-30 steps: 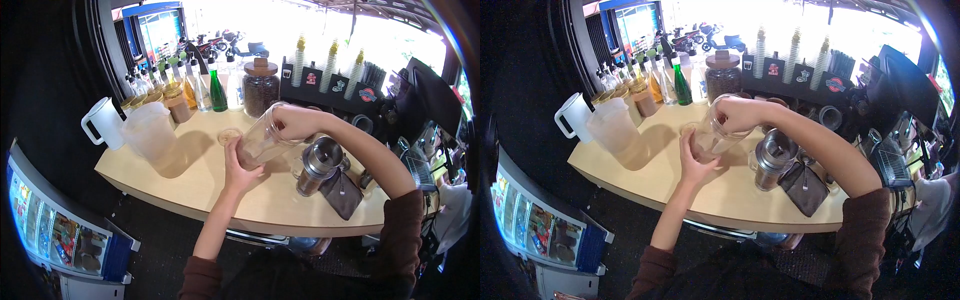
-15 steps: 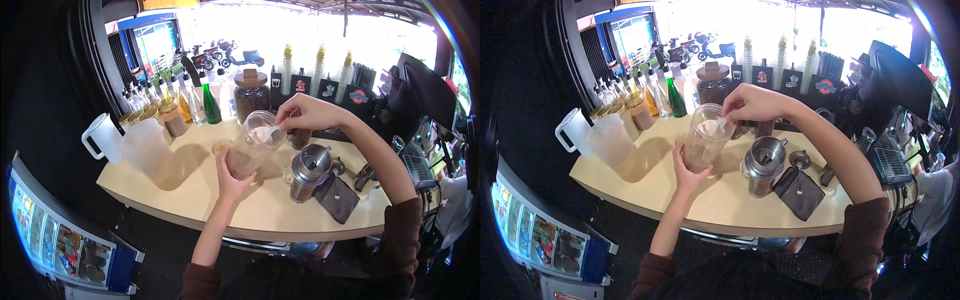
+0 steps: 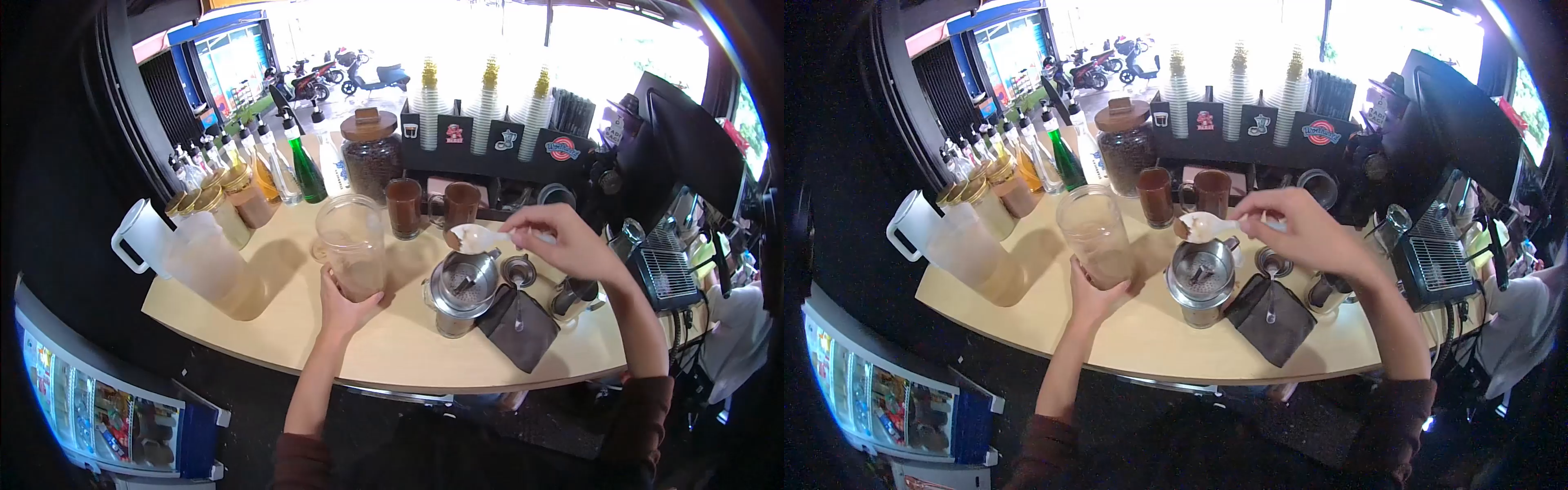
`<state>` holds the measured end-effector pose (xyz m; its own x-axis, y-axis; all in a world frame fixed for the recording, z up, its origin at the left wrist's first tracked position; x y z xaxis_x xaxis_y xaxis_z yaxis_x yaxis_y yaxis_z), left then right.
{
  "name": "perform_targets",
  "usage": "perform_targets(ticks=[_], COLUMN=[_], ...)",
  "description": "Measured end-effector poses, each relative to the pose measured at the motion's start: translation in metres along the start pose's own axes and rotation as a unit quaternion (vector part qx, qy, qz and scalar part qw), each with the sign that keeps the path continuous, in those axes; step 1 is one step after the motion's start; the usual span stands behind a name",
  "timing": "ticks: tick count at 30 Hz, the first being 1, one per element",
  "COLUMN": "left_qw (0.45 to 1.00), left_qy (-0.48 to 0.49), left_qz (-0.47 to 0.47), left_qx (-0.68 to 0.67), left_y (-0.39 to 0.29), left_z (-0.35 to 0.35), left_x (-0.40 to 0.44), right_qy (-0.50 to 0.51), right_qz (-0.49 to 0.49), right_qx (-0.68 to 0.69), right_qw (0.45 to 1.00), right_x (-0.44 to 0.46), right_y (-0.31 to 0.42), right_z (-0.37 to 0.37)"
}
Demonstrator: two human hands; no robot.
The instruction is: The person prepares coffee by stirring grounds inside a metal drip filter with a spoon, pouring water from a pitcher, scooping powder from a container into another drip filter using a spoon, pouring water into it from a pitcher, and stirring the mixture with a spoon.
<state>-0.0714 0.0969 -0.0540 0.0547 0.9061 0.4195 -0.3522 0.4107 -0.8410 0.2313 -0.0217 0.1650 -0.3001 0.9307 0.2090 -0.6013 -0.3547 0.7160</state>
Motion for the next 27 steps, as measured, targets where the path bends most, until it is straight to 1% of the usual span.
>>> perform_targets(ticks=[2,3,6,7,10,13,17,19,21,23,25,27], left_qw=[1.000,1.000,1.000,1.000,1.000,1.000,0.998,0.998,0.997,0.998,0.998,0.998], left_qy=[0.008,0.015,0.017,0.020,0.023,0.018,0.019,0.018,0.021,0.022,0.022,0.023], left_qz=[-0.002,-0.009,-0.017,-0.013,-0.013,-0.024,-0.042,-0.045,-0.051,-0.049,-0.048,-0.036], left_qx=[-0.003,-0.006,-0.002,-0.004,-0.016,-0.008,-0.034,-0.035,-0.045,-0.045,-0.045,-0.043], left_y=[0.001,0.002,0.001,0.000,0.001,0.001,0.001,0.004,0.005,0.007,0.008,0.006], left_z=[-0.001,-0.002,-0.003,-0.005,-0.006,-0.007,-0.008,-0.009,-0.009,-0.008,-0.007,-0.007], left_x=[0.003,0.004,0.007,0.008,0.010,0.009,0.012,0.010,0.011,0.012,0.011,0.011], right_qy=[-0.066,-0.084,-0.077,-0.070,-0.075,-0.095,-0.089,-0.083,-0.089,-0.094,-0.063,-0.073], right_qz=[0.006,0.029,0.003,-0.026,-0.023,-0.039,-0.034,-0.025,-0.018,-0.009,-0.003,-0.002], right_qx=[-0.001,-0.043,-0.044,-0.037,0.000,-0.005,-0.004,-0.042,-0.021,-0.001,-0.033,-0.028], right_qw=[0.998,0.995,0.996,0.997,0.997,0.995,0.995,0.995,0.996,0.995,0.997,0.997], right_x=[-0.016,-0.022,-0.038,-0.041,-0.047,-0.050,-0.049,-0.047,-0.045,-0.042,-0.037,-0.035], right_y=[-0.002,-0.002,0.001,-0.001,-0.015,-0.015,-0.021,-0.021,-0.023,-0.022,-0.017,-0.018], right_z=[0.000,0.000,-0.001,-0.003,-0.006,-0.004,-0.006,-0.005,-0.006,-0.005,-0.006,-0.008])
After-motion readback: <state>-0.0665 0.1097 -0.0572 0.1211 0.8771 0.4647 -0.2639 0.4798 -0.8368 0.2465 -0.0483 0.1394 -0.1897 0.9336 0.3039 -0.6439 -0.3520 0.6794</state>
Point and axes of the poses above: each hand's wrist, its own x-axis towards the middle knuckle, its own z-axis out of the back of the hand, y = z × x, the point moved 2 cm from there along x, towards the middle knuckle, and after that the axes turned 6 degrees about x, right-handed, at the moved point
